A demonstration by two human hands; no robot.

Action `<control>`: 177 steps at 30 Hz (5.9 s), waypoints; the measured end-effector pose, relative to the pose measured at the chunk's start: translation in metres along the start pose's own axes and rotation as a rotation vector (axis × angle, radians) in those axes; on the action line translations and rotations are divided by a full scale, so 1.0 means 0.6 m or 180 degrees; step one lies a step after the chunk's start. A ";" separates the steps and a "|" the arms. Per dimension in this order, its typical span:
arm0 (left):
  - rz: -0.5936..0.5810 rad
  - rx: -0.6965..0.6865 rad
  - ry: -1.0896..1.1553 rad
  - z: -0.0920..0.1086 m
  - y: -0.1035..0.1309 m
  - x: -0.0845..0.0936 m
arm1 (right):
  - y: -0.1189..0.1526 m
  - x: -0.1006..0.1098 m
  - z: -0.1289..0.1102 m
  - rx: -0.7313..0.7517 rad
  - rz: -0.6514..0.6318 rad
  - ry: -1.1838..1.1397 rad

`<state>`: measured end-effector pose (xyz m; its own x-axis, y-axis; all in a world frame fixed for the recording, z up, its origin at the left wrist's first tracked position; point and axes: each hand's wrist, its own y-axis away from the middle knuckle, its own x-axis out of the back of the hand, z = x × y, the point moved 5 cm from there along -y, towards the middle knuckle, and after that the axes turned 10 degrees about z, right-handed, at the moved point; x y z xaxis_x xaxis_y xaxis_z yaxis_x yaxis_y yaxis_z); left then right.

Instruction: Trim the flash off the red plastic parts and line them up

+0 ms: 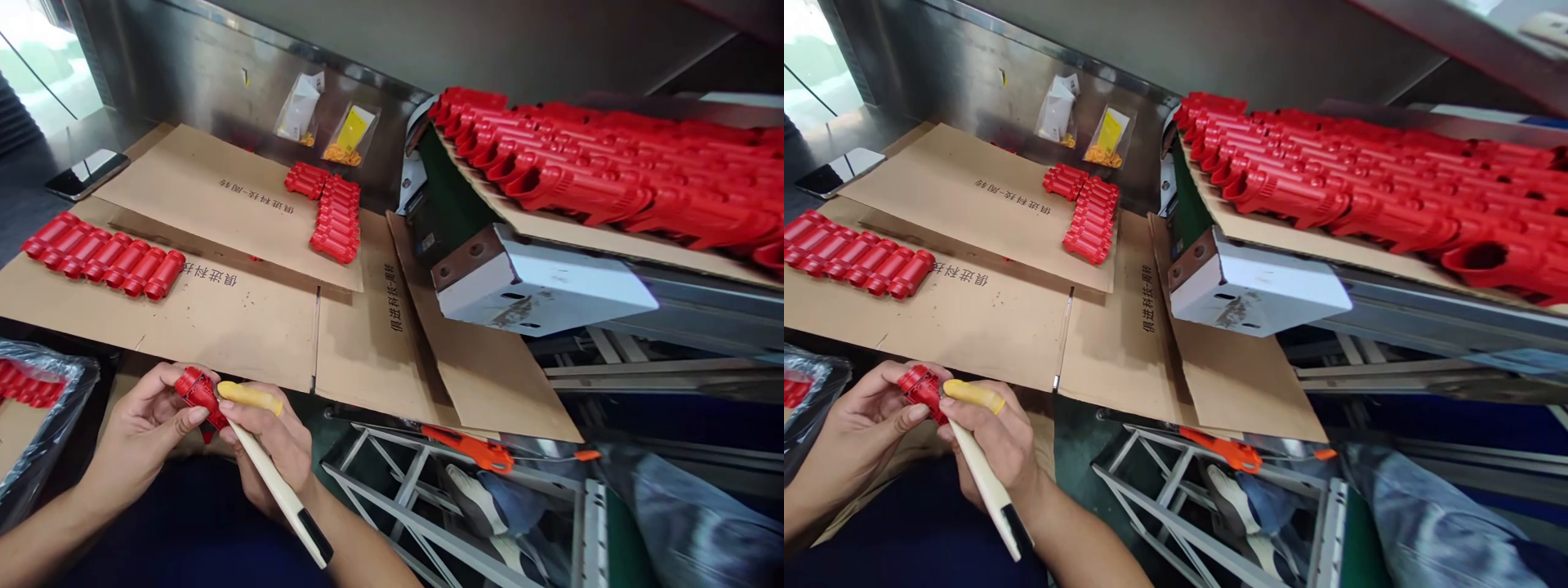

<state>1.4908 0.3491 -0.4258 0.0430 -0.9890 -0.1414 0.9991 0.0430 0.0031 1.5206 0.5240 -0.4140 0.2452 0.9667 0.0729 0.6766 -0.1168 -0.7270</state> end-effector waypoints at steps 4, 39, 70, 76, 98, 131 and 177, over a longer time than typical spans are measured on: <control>0.0093 0.0054 -0.0042 0.002 -0.001 0.000 | -0.001 0.002 -0.002 -0.0025 0.0013 -0.0003; 0.0074 0.0809 0.0586 -0.017 0.004 0.008 | -0.005 0.047 0.036 -0.1550 0.0325 -0.0363; 0.0310 0.0903 0.0433 -0.010 0.010 0.013 | -0.011 0.031 -0.013 -0.0179 -0.0233 -0.0096; 0.0339 0.0728 0.0483 -0.013 0.012 0.019 | -0.008 0.028 -0.017 -0.0363 -0.0158 0.0003; 0.0612 0.1053 0.0645 -0.012 0.019 0.001 | -0.004 0.029 -0.020 -0.0908 -0.0748 -0.1475; 0.0555 0.0931 0.0174 0.006 0.022 0.004 | 0.007 0.054 0.012 -0.0723 0.0092 -0.0203; 0.0076 0.1128 0.0531 0.001 0.016 -0.001 | 0.001 0.044 0.024 -0.0694 -0.1120 -0.0331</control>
<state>1.5003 0.3500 -0.4251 0.0944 -0.9505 -0.2961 0.9381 -0.0147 0.3460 1.5175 0.5528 -0.4227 -0.0907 0.9728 0.2134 0.8402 0.1898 -0.5080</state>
